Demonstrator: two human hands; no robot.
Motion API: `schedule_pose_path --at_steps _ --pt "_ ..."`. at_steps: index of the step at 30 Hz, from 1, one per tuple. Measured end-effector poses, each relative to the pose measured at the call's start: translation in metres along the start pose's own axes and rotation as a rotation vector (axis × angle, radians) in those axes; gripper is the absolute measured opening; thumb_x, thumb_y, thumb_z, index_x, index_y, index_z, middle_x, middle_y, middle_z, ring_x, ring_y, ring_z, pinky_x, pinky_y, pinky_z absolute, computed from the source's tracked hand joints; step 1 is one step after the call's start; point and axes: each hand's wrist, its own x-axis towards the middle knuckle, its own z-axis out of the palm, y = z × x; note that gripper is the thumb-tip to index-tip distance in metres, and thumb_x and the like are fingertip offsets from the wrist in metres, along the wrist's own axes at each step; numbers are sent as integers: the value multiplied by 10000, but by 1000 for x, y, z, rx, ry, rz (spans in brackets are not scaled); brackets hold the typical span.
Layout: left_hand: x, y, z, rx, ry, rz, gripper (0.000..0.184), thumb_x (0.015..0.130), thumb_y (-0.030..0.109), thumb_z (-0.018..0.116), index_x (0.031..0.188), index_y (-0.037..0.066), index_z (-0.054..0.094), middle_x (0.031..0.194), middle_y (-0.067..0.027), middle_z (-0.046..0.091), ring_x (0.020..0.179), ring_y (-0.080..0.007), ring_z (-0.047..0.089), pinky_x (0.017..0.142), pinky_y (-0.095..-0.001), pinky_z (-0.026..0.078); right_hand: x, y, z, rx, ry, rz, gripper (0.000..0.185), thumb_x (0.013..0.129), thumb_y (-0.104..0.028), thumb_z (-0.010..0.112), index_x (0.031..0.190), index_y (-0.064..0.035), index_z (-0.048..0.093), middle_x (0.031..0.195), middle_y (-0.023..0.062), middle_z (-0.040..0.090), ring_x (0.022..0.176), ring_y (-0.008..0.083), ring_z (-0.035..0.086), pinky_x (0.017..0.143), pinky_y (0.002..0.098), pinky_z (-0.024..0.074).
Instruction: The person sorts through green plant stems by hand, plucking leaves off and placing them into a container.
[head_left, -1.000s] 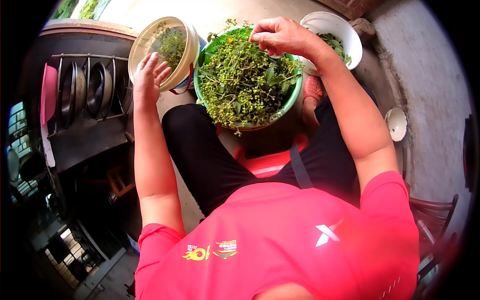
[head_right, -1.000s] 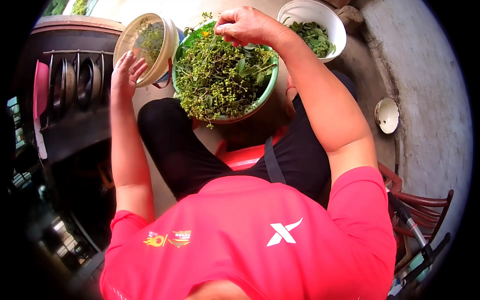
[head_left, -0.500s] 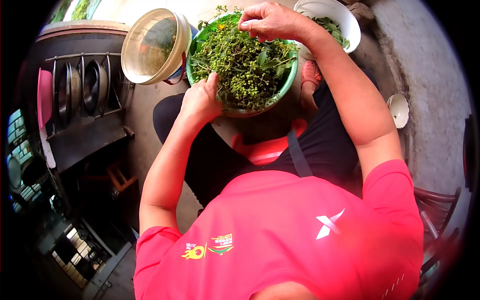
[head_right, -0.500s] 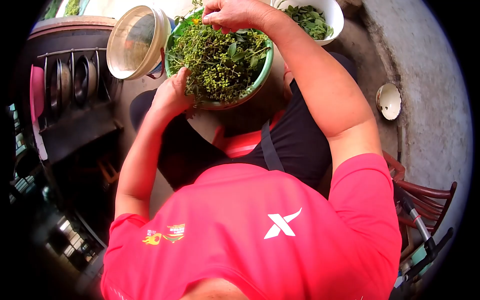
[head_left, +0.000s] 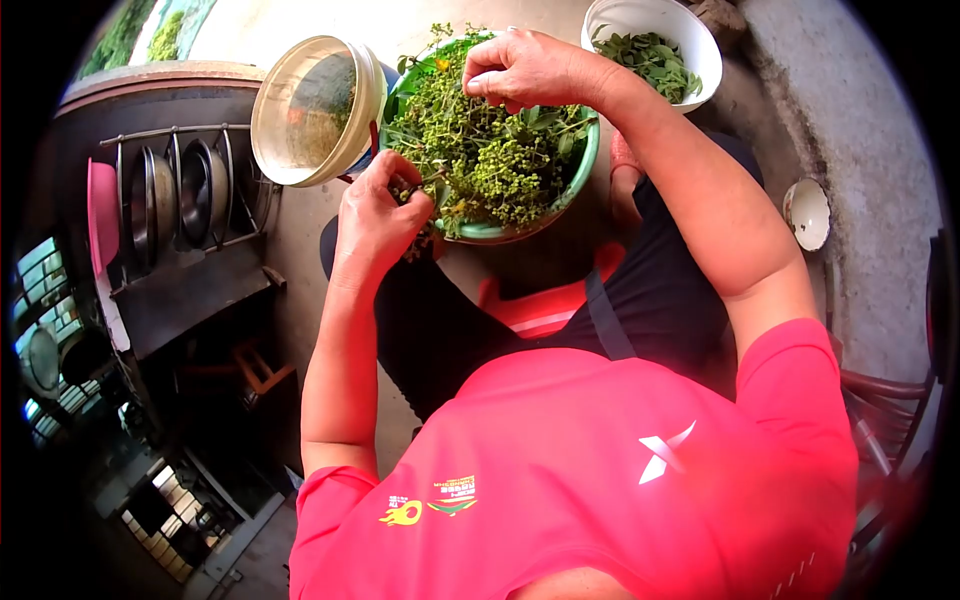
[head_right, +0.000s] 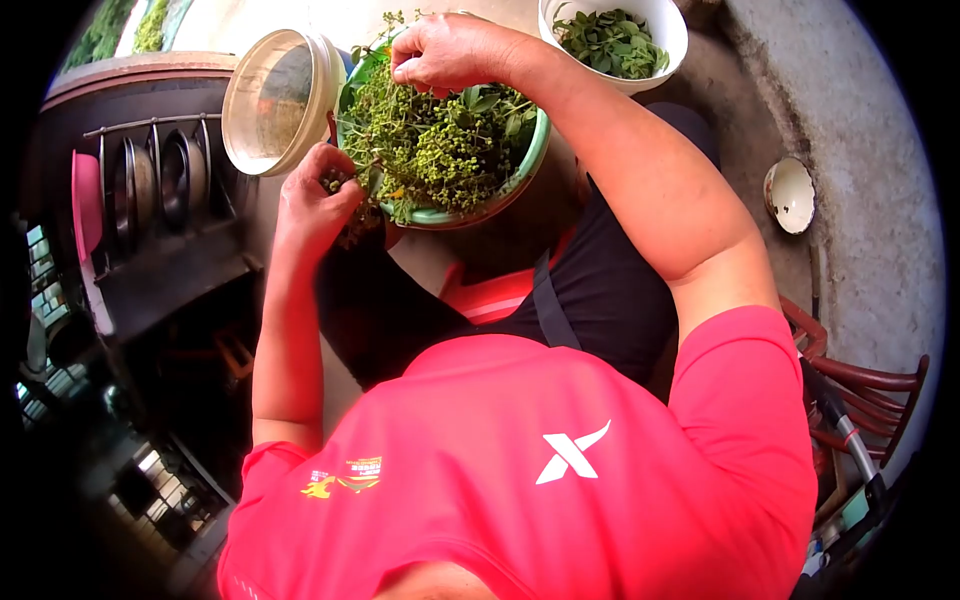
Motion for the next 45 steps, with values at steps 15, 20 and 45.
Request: schedule_pose_path --at_steps 15,20,45 --pt "32 -29 3 -40 78 34 159 676 140 621 804 49 596 748 -79 592 739 -195 591 745 -299 469 -6 34 94 -263 -705 3 448 845 -214 577 1282 -137 517 1017 91 666 755 210 652 713 348 521" --pt "34 -40 9 -40 135 -2 159 680 143 616 804 47 591 767 -97 599 736 -206 590 750 -307 472 19 73 65 114 -499 215 258 839 -126 573 1078 -87 664 897 98 696 722 206 662 636 327 558" --pt "34 -25 -33 -682 148 -7 171 799 12 632 934 86 556 811 28 530 662 -21 450 564 -160 356 6 21 41 -138 -702 381 272 894 -256 544 1117 -108 593 955 107 664 767 231 663 672 369 553"
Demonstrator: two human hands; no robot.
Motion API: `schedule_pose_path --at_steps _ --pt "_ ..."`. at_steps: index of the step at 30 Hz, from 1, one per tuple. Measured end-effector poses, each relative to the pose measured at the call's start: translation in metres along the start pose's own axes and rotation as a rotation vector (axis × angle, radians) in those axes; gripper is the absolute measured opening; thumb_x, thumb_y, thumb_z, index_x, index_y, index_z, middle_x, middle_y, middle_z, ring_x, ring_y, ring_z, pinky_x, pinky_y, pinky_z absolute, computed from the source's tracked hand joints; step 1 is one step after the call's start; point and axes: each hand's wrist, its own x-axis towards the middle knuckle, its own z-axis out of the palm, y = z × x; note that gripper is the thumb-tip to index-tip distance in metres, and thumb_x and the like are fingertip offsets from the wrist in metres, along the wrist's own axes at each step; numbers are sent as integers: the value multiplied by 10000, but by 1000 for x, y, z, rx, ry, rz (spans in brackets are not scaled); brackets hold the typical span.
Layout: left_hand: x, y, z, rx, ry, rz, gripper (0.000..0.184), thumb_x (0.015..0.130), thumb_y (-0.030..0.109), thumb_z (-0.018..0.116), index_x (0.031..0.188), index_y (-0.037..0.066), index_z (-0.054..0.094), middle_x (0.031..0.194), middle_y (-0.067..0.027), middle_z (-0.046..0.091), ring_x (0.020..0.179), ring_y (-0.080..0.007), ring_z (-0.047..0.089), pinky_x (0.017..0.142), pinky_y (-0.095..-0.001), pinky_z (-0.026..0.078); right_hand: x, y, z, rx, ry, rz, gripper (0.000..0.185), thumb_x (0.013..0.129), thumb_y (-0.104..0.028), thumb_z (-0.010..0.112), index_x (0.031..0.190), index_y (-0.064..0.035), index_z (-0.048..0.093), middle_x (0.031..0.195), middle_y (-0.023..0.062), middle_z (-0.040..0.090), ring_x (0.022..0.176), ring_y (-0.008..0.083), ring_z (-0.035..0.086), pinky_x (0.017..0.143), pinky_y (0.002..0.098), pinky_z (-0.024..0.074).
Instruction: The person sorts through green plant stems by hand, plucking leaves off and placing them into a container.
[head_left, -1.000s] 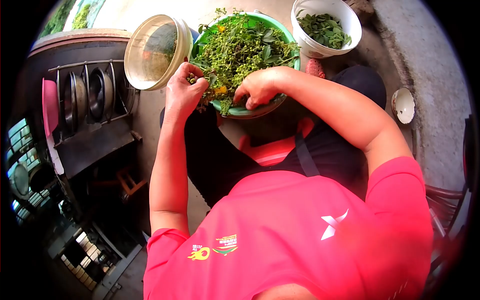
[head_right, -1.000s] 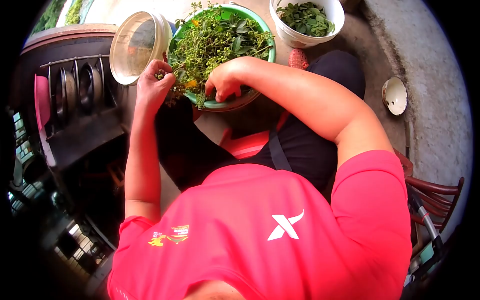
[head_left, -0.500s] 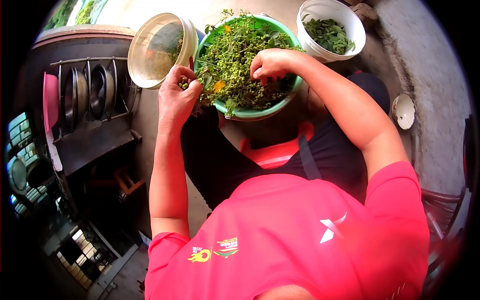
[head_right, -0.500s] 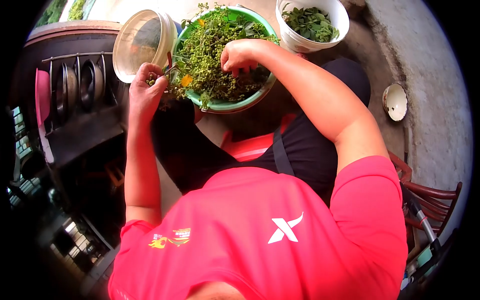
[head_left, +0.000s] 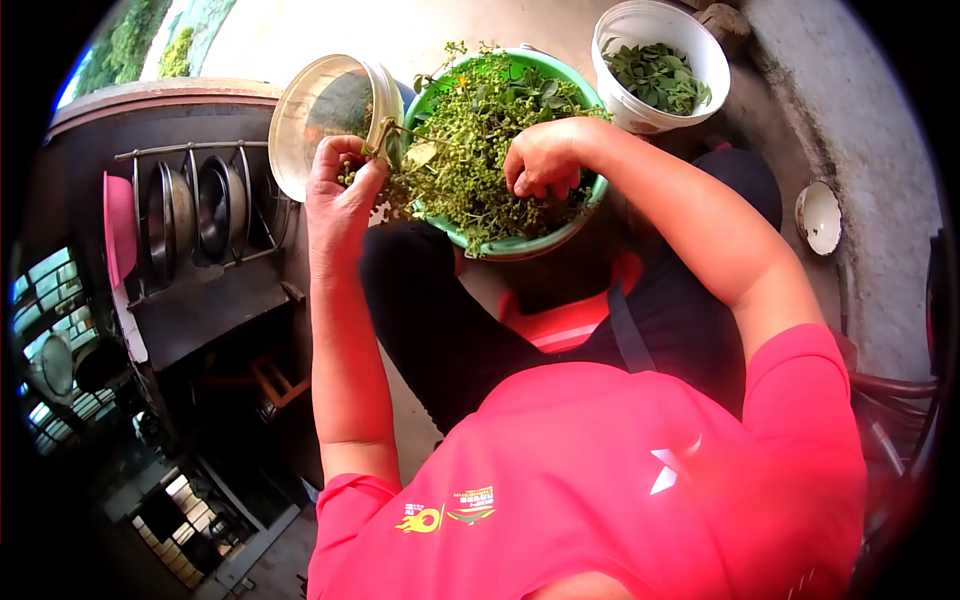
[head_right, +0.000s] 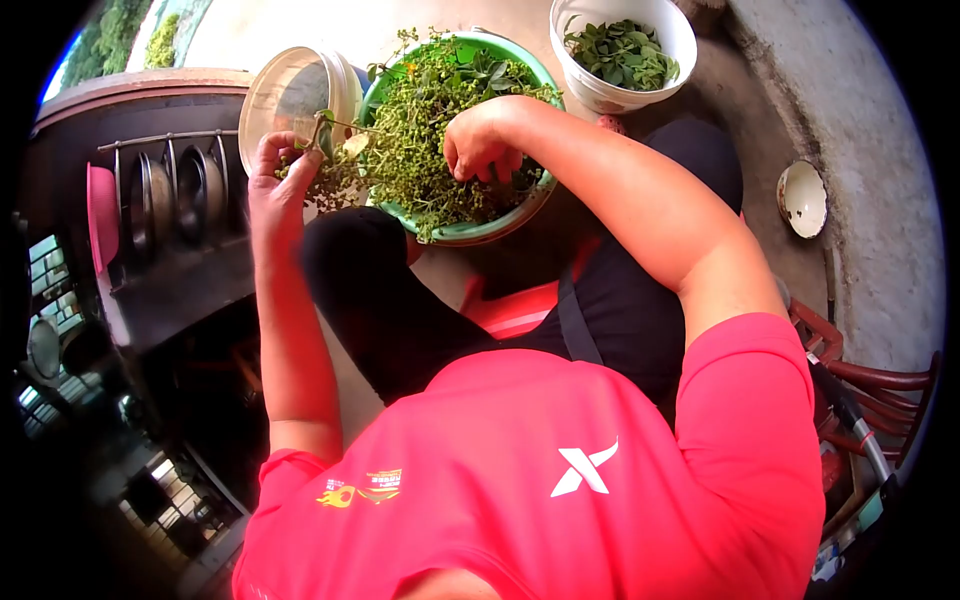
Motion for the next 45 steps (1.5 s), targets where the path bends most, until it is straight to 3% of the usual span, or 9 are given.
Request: schedule_pose_path --at_steps 5,11,19,25,26,29,35,41,45 --pt "-3 -6 8 -154 -33 11 191 801 7 641 960 86 570 846 11 565 751 -42 506 665 -168 412 -26 -2 -26 126 488 -245 181 847 -172 583 971 -55 644 785 42 663 665 129 637 540 272 508" --pt "0 -16 18 -283 -192 -44 180 804 -3 633 953 76 571 857 19 566 781 -47 506 713 -179 413 -22 -11 -31 543 568 -925 427 847 -157 625 1258 -86 533 1171 81 592 1057 161 553 958 305 425" --pt "15 -24 36 -379 -252 -130 189 790 8 628 951 78 560 845 9 561 764 -57 517 687 -191 433 -11 -18 -19 474 655 -730 148 894 -175 579 934 -58 660 733 -11 641 682 56 565 644 219 450" --pt "24 -29 38 -271 -268 -80 185 787 4 626 946 71 559 838 29 546 734 -37 491 653 -173 403 -5 -10 -23 -43 1165 -295 170 823 -293 587 921 -203 694 762 36 681 722 189 651 729 325 500" --pt "23 -31 36 -294 -270 -38 183 779 1 630 933 70 560 845 35 538 737 -36 483 660 -171 395 -7 -6 -28 -103 1241 -292 147 867 -179 576 898 -82 682 623 26 621 598 88 593 595 245 477" --pt "21 -34 29 -290 -260 11 182 756 -11 640 899 68 560 864 48 518 752 -35 470 687 -171 386 -25 2 -44 506 763 -425 182 904 -193 537 961 -79 667 672 -23 597 603 59 557 550 207 452" --pt "23 -28 29 -340 -238 43 180 769 -3 653 906 79 569 803 52 502 745 -26 447 673 -158 376 -15 8 -30 579 323 -373 238 922 -237 505 1061 -82 621 706 -47 518 581 45 464 556 200 440" --pt "28 -38 40 56 -138 173 157 768 35 661 887 39 559 794 29 532 741 -63 497 699 -207 426 -16 -6 -36 420 1035 -686 250 836 -308 665 906 -68 654 703 -25 590 599 43 502 578 218 425" --pt "29 -38 48 217 -66 341 177 744 49 675 873 23 557 800 -20 558 746 -107 529 720 -237 445 -16 -19 -18 170 969 -302 360 820 -432 643 827 -73 682 630 36 616 617 140 576 640 300 471"
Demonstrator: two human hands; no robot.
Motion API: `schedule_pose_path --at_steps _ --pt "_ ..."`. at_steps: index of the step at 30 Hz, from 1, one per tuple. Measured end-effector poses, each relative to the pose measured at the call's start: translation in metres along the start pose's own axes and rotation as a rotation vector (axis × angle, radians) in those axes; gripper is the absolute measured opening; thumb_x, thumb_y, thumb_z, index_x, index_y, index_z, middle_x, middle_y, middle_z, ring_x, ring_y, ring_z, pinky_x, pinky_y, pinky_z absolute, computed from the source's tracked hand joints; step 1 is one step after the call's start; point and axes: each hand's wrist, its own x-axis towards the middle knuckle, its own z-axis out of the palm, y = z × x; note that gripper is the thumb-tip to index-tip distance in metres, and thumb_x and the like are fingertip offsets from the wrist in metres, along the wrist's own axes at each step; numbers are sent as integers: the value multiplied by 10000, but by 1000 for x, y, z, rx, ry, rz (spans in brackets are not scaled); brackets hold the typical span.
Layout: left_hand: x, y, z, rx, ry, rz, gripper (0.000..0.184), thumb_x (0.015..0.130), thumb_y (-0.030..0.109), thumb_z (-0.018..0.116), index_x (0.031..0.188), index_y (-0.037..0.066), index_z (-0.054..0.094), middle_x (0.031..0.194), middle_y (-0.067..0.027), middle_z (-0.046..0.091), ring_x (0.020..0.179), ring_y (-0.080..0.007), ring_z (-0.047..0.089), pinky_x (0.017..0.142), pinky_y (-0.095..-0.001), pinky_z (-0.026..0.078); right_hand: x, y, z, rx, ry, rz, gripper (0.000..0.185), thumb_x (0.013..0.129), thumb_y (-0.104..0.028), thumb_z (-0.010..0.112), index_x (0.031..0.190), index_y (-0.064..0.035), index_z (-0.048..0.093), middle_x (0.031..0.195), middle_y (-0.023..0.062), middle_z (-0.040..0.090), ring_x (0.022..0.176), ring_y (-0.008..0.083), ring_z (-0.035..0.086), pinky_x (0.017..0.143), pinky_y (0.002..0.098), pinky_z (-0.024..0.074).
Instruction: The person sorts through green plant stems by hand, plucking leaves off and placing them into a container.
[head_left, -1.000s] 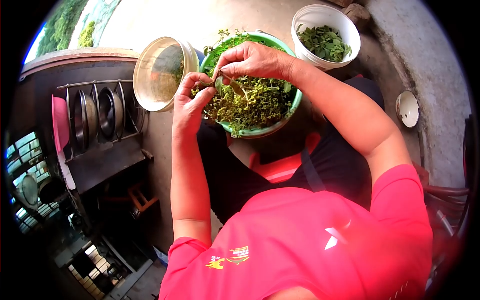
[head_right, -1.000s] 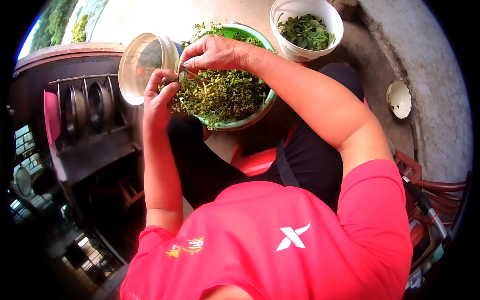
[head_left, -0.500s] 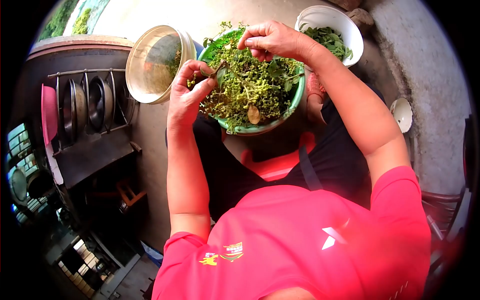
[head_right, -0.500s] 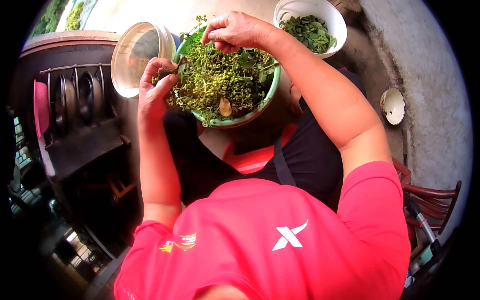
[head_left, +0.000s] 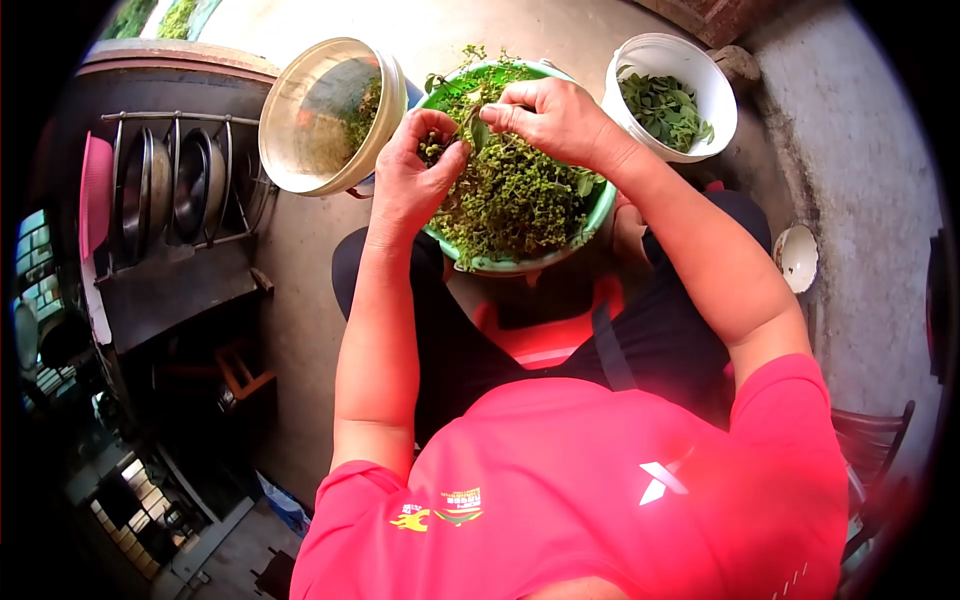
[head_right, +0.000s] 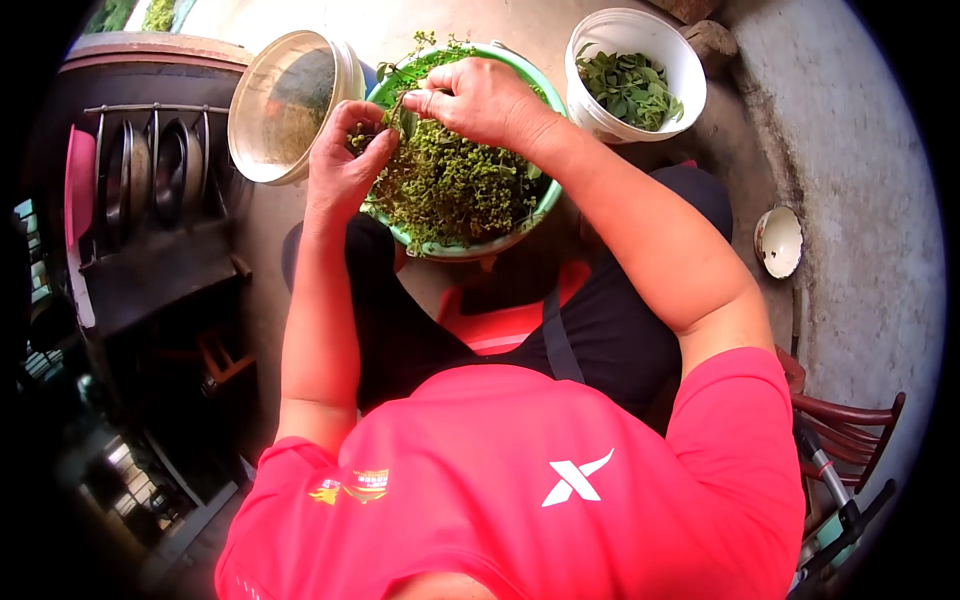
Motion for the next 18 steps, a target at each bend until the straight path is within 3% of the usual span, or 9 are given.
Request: schedule_pose_path --at_steps 1,2,4,5,6,8,10,13,18 --pt "0 1 1 0 -4 3 177 744 49 675 873 23 557 800 -20 558 746 -107 529 720 -237 445 1 7 8 -79 65 -53 405 811 -487 620 848 -90 693 642 66 623 612 204 584 655 341 479" --pt "0 4 2 -9 15 -10 175 742 42 675 871 24 558 800 -24 560 746 -110 531 719 -239 445 2 10 15 72 5 1 396 801 -451 652 860 -62 692 630 38 618 634 178 592 673 333 484" --pt "1 5 5 -21 32 -17 174 740 34 676 869 25 560 800 -27 562 746 -112 532 718 -241 445 0 6 22 465 -30 158 356 794 -393 684 877 -47 694 619 -2 596 585 121 555 560 300 467" --pt "0 3 7 -17 13 19 176 739 29 678 870 25 560 799 -27 562 745 -111 532 720 -240 444 -2 3 25 678 -48 299 272 800 -325 695 847 -57 690 628 -36 573 526 60 472 432 242 379" --pt "0 2 7 -10 -7 54 179 738 24 680 872 25 561 798 -28 562 744 -110 531 722 -239 443 -1 5 25 680 -46 298 272 800 -325 695 847 -57 690 628 -36 573 526 60 472 432 242 379" --pt "0 3 7 11 -16 48 184 736 18 682 875 25 560 791 -21 554 740 -107 526 726 -235 441 0 10 28 847 -114 279 193 850 -277 653 812 -88 649 600 -54 507 450 28 367 389 194 285" --pt "1 3 6 -10 27 38 179 740 11 675 874 26 557 781 -17 544 735 -104 519 724 -231 439 2 0 12 673 -110 249 170 863 -235 626 776 -90 607 570 -57 480 445 22 344 383 188 268" --pt "2 2 6 -16 39 22 181 736 12 675 866 28 550 785 -18 538 736 -100 518 718 -226 438 12 8 -10 778 7 288 131 890 -191 570 806 -91 578 650 -49 528 431 31 338 371 189 286" --pt "0 -6 12 32 61 7 243 724 22 682 913 39 531 808 -29 542 745 -116 533 715 -244 447 -2 -11 -18 734 -111 175 241 935 -288 503 844 -70 554 693 -33 518 570 37 496 458 186 432"
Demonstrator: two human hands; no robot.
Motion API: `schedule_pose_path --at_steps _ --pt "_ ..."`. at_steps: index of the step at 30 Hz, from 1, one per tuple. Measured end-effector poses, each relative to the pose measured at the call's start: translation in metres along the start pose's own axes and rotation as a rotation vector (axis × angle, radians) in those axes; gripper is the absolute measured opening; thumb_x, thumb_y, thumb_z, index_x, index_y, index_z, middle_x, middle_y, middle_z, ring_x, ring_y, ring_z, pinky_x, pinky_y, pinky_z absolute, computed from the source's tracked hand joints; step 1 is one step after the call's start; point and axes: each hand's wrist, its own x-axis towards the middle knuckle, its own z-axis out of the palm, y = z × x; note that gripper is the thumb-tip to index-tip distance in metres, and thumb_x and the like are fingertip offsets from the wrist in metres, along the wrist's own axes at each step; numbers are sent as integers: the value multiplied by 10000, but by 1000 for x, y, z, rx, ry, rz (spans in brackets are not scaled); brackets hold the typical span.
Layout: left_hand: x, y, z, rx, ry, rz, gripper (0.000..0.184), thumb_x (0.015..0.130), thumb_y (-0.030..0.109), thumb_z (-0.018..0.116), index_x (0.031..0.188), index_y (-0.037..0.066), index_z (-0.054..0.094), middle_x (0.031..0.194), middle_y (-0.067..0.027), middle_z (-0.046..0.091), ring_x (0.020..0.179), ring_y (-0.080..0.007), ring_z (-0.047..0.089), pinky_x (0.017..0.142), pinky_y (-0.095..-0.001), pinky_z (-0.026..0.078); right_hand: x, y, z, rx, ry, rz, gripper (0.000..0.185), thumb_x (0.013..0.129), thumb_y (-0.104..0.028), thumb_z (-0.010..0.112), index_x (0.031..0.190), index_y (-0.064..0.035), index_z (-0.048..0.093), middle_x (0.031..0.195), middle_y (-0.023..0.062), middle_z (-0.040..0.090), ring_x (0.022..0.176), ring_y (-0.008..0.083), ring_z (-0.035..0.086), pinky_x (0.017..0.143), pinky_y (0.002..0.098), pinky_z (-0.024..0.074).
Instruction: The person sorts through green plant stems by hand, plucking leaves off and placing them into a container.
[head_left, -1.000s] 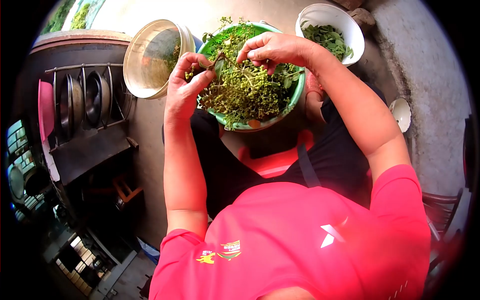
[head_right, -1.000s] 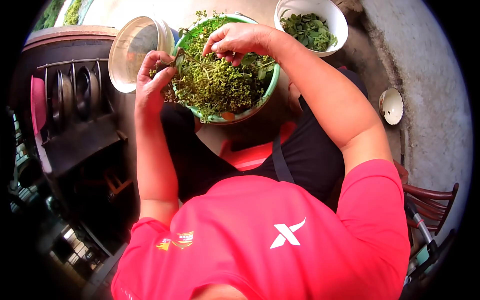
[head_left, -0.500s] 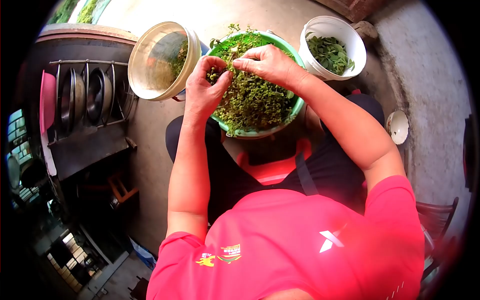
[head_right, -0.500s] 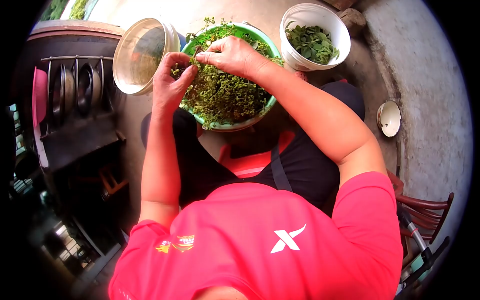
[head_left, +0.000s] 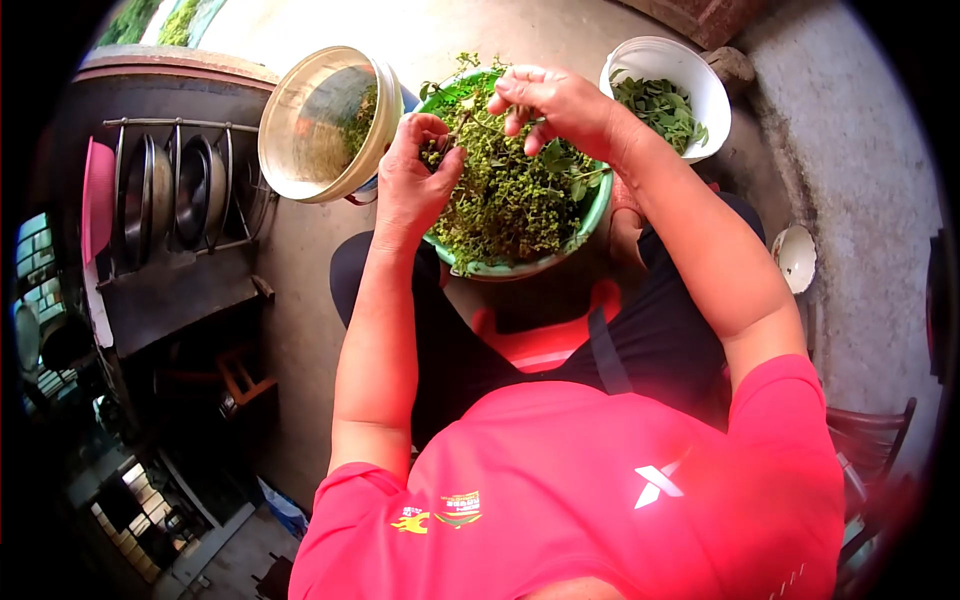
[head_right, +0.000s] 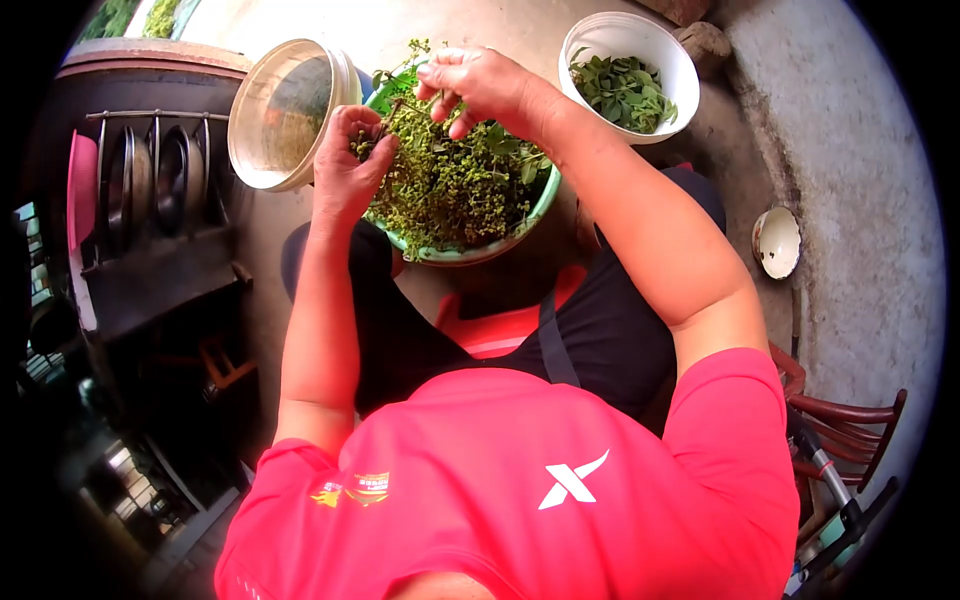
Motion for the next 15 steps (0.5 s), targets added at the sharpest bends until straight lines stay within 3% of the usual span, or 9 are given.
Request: schedule_pose_path --at_steps 1,5,6,7,9,11,12,14,15 --pt "0 3 2 56 20 32 267 723 23 682 936 43 522 817 -38 546 752 -132 545 715 -259 453 2 6 -3 -139 -100 54 272 938 -314 498 859 -60 554 688 -26 515 556 43 496 454 202 448" --pt "-3 7 5 179 12 78 322 717 22 679 989 56 509 832 -60 559 767 -188 573 711 -300 467 6 23 15 -276 -112 109 459 883 -488 545 824 -34 576 619 -37 461 496 50 423 410 206 389" --pt "-4 8 7 197 3 86 332 715 17 677 998 59 510 827 -61 559 763 -193 574 706 -303 468 10 22 19 -387 -114 88 583 853 -593 506 863 -19 614 568 -1 460 475 107 466 443 251 428" --pt "-3 7 9 206 21 166 361 708 5 676 1025 66 513 815 -64 560 744 -200 572 691 -309 470 8 22 19 -468 -112 76 542 848 -558 530 856 -23 619 558 2 455 480 111 475 444 254 427" --pt "-6 7 8 191 6 123 370 708 -1 674 1034 69 515 810 -67 563 732 -200 573 683 -310 472 7 23 19 -548 -110 59 502 842 -524 554 848 -27 624 549 4 449 486 115 483 444 257 427" --pt "-6 9 7 153 9 65 366 721 -9 653 1050 73 516 778 -60 560 693 -173 561 659 -288 470 12 30 15 -376 -144 103 342 830 -380 581 849 -41 623 553 -8 458 458 117 452 423 251 400" --pt "-5 9 6 153 8 69 366 721 -9 653 1050 73 516 778 -60 560 693 -173 561 659 -288 470 11 26 13 -140 -186 144 193 803 -268 583 768 -78 594 556 -29 457 431 98 406 391 243 354" --pt "-3 6 2 60 39 -60 351 733 -8 637 1052 72 515 746 -40 539 680 -130 536 646 -260 458 12 21 -1 102 -250 247 188 816 -252 582 691 -119 536 567 -43 457 421 66 368 368 233 315" --pt "-2 5 -1 38 52 -65 346 740 -7 634 1054 72 514 737 -14 526 684 -90 508 636 -232 443 8 13 -2 199 -198 194 291 852 -226 564 625 -152 399 538 -72 345 409 36 315 337 215 274"
